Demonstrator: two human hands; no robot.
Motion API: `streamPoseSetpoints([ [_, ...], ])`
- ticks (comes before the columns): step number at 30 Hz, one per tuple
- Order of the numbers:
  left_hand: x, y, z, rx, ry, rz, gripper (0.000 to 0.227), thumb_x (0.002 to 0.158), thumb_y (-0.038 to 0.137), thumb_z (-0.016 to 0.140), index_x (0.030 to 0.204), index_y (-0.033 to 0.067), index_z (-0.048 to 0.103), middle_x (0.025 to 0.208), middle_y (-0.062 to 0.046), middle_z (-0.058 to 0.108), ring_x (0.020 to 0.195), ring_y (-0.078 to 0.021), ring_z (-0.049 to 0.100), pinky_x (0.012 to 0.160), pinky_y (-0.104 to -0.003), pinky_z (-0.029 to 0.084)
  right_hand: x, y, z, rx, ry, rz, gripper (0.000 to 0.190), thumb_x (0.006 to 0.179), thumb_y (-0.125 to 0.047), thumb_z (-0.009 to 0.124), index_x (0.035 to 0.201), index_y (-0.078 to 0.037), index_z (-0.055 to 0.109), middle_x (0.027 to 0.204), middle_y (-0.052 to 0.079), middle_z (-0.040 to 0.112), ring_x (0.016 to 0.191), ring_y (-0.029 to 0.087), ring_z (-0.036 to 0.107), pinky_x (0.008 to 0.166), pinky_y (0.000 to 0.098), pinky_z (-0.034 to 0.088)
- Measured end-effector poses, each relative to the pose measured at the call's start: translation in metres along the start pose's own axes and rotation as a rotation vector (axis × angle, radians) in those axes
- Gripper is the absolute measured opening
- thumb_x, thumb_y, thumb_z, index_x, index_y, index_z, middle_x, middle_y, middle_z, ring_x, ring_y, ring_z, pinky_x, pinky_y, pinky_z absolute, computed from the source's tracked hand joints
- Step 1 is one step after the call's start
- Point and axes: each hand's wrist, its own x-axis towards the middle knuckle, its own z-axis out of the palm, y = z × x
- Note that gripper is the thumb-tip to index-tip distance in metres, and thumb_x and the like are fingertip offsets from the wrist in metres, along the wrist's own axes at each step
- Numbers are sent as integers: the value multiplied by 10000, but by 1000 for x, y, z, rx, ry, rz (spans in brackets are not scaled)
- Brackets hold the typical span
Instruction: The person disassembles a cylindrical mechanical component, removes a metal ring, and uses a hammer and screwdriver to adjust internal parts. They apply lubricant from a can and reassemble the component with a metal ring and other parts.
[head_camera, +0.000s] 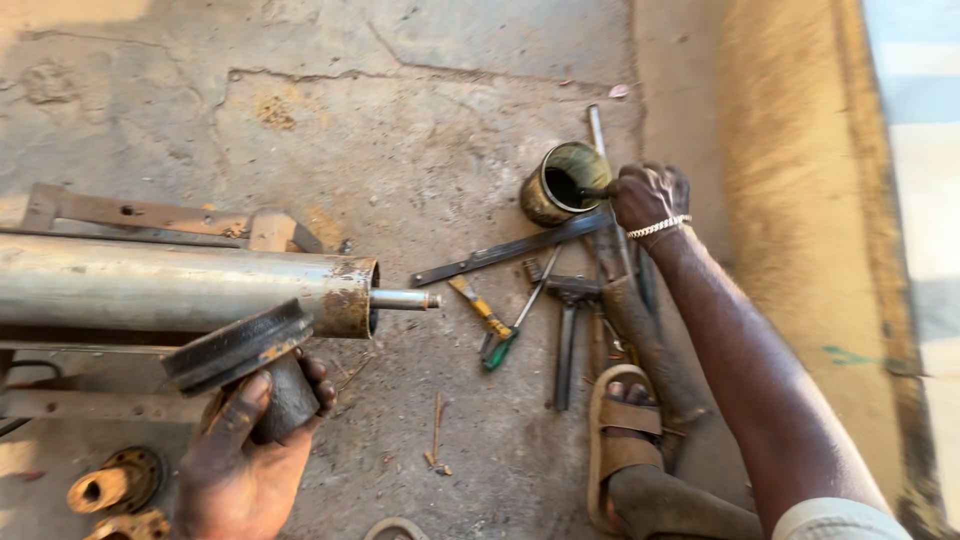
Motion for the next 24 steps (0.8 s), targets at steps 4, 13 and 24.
streamPoseSetpoints([
  [4,-3,3,2,-38,-59,-41,437,942,157,680,1341,-5,603,1173,-128,664,1096,-284,627,986,-475,494,-28,18,-34,147,-53,150,150,899,-293,697,968,-285,830,946,5,742,911,276,712,775,450,547],
  [13,-24,3,19,18,-229,59,493,917,151,697,1358,-31,573,1137,-184,669,1046,-301,632,918,-474,522,-2,-26,-23,131,-188,481,157,963,-354,710,1051,-292,823,998,52,764,906,261,713,819,425,564],
  [24,-24,4,28,-56,-242,56,454,939,135,696,1326,-65,568,1098,-202,666,1055,-315,649,921,-497,537,-28,9,-19,105,-223,517,212,1024,-369,656,1062,-234,815,1024,109,765,1014,333,688,834,504,556],
])
